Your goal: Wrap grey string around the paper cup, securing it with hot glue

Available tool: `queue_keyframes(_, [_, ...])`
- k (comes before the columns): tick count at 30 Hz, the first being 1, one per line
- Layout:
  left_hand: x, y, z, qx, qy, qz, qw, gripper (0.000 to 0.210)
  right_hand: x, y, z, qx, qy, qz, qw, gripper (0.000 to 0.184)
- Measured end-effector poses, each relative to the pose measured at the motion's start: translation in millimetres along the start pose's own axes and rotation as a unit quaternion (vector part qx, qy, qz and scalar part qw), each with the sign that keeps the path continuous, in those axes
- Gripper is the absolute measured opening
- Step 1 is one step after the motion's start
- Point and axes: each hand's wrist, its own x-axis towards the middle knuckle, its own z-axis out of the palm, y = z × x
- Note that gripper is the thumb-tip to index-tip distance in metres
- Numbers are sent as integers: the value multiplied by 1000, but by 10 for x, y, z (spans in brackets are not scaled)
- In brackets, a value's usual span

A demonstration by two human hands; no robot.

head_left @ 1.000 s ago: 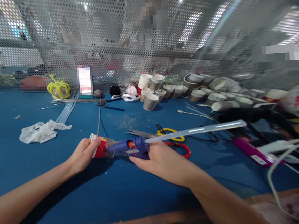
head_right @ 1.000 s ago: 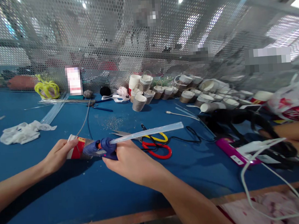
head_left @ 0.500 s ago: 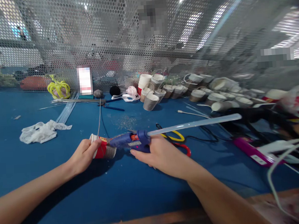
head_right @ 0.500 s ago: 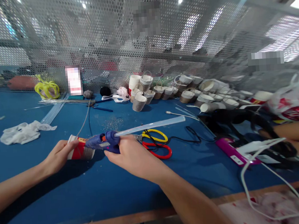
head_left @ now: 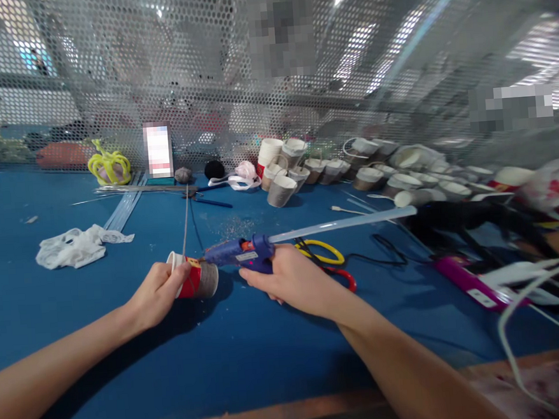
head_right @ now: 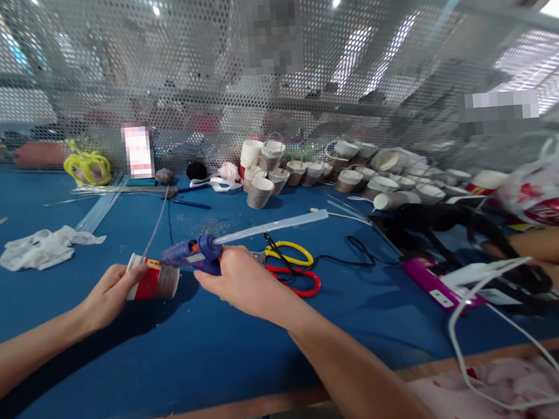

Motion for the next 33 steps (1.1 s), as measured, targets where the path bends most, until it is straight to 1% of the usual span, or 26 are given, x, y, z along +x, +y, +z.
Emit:
queue_keyframes(3, [-5,0,-2,6,2,3,1000,41,20,-4,12,11,-2,3,1000,22])
queue_keyframes(8, [-7,-6,0,8,-6,11,1000,41,45,-32,10,32,-15,14,999,31])
queue_keyframes(11, [-4,-18,-3,7,-7,11,1000,41,53,-39,1,55,-19,23,998,28])
queue_keyframes(14, [1,-32,-8,9,-7,13,1000,42,84,-1,-14,100,-24,26,994,23])
queue_keyframes(16, [5,-40,-10,9,-8,21,1000,43,136,56,-30,133,-10,15,991,21])
queue_keyframes(19, [11,-47,-8,7,-7,27,1000,42,267,176,-63,151,60,14,987,19])
queue_keyframes(21, [12,-45,-5,8,-4,32,999,41,379,264,-85,122,115,38,985,21])
queue_keyframes(22, [12,-42,-4,9,-1,36,999,41,438,307,-92,102,125,55,985,21])
queue_keyframes(25, [11,-31,-2,8,-1,45,999,40,628,434,-87,83,110,78,987,22])
queue_keyframes(28, [12,-26,0,5,-3,51,999,39,823,567,-34,83,90,94,988,28])
queue_keyframes(33, [20,-42,8,4,-5,55,998,41,1062,731,75,59,91,122,987,33])
